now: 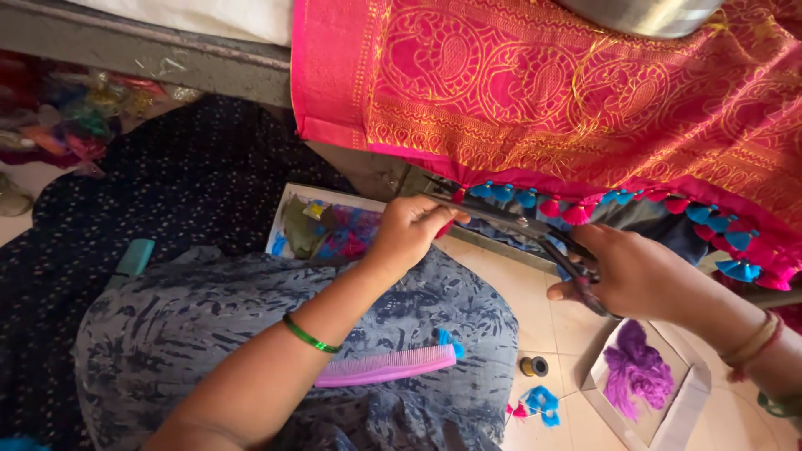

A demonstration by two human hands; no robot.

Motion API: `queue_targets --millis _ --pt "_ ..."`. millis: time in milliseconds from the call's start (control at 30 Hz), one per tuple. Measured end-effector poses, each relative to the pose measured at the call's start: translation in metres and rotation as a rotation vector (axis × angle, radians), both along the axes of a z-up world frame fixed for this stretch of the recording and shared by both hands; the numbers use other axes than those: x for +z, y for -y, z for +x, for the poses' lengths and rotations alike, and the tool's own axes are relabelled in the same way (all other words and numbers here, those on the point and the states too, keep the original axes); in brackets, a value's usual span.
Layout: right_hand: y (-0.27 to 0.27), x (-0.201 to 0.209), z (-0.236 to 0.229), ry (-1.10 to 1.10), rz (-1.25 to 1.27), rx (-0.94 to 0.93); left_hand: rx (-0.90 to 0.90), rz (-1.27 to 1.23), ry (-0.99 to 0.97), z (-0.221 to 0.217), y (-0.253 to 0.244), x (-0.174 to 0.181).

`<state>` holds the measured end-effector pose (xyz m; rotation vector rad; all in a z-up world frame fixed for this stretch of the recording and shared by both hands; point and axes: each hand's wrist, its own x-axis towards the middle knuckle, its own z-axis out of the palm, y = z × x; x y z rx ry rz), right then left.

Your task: Attach and trim decorative tassels on the edge of a pink fabric.

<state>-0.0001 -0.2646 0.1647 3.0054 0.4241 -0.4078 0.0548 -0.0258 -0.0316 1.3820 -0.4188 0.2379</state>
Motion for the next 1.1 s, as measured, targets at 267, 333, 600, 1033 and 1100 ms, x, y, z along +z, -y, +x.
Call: queue_targets --millis 267,333,600,1033,1100 --pt "0.005 -0.014 0.012 -0.024 0.086 0.219 0.010 -0.016 -0.170 -0.001 0.003 0.004" --pt "0.006 -0.017 0.010 -0.018 0.120 0.191 0.032 -0.012 -0.150 -0.001 0.005 0.003" --pt "0.028 -0.028 -0.007 0.049 0.217 0.077 0.033 -0.111 -0.104 -0.002 -0.016 0.007" --pt "-0.008 -0.197 -0.048 -0.499 0.563 0.401 -0.265 -0.376 -0.484 -0.048 -0.037 0.022" --pt "-0.033 -0.203 -0.043 -0.414 0.552 0.380 -0.328 -0.422 -0.523 -0.056 -0.038 0.037"
